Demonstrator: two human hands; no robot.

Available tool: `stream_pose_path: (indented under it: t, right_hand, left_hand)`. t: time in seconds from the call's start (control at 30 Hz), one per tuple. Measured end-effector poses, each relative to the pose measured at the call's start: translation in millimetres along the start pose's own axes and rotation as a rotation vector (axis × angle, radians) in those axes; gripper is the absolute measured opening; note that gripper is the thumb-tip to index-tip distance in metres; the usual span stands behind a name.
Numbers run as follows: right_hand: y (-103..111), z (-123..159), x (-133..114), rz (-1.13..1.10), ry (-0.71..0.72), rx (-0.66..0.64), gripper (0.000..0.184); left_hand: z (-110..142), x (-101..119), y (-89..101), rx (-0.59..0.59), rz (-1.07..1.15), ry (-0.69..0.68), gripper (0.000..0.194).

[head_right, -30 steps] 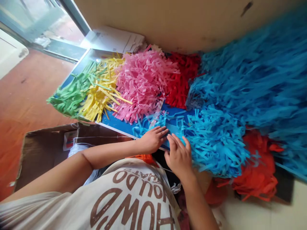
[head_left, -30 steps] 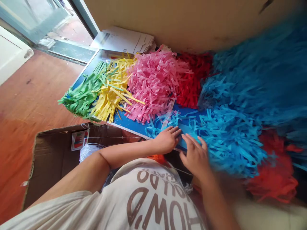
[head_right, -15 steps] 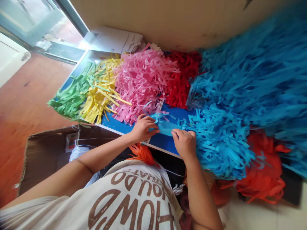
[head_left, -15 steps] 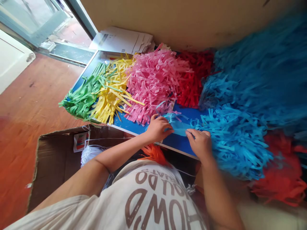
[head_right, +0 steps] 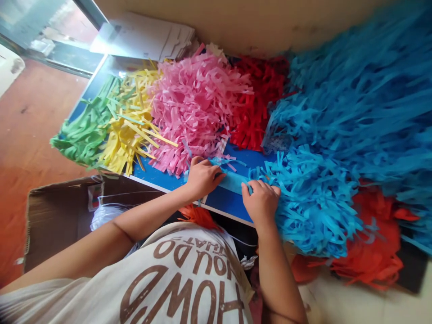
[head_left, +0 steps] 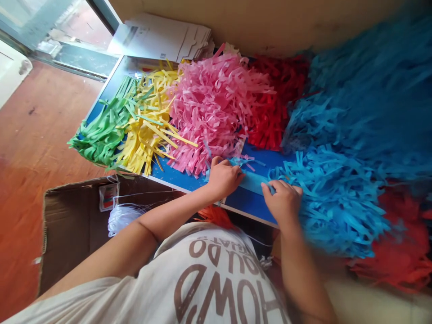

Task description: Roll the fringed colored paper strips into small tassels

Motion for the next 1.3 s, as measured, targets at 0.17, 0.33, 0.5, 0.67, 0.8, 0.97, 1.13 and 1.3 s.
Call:
stream_pose_path:
  t: [0.17, 0.33, 0.5, 0.67, 0.8, 0.97, 1.13, 1.3]
  right_hand:
    - [-5, -4, 8, -0.076, -0.064, -0.042, 0.03]
    - [-8, -7, 13, -0.105, -0.097, -0.067, 0.033]
    - [-9, -5, 19, -0.112, -0.177, -0.048, 0.029]
    - [4, -2, 12, -0.015, -0.151, 0.054, 0.025]
    - [20, 4, 23, 0.074, -0.147, 0.071, 0.016]
    - [48, 20, -10, 0.145, 0.059, 0.066, 0.025]
    - [24, 21, -54, 0.129, 0.352, -0.062, 0.012]
    - [9, 3, -35, 0.074, 0.341, -0.075, 0.016]
  left_hand:
    - [-4, 0, -1.0, -0.016, -0.029, 0.003, 0.032]
    - [-6, -1, -3.4, -0.014, -0.048, 0.0, 0.032]
    - [-3, 3, -0.4, 0.065, -0.096, -0.017, 0.027]
    - [2, 24, 8.5, 0.223, -0.144, -0.284, 0.02]
    - [9, 42, -3.2, 0.044, -0.234, -0.591, 0.031]
    - [21, 44, 6.8, 0.033, -0.301, -0.674, 0.028]
    - [23, 48, 14.5, 0.038, -0.266, -0.665, 0.02]
    - [19, 50, 9.9, 0.056, -0.254, -0.63, 0.024]
Point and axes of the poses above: each hand's wrist, its own z-axis away from the middle knuckle, its own y-axis out of the back of the hand, x = y × z, the point moved 9 cm from there along -z, towards the middle knuckle, and after that the axes turned 6 degrees about -x, right-handed, at the moved point
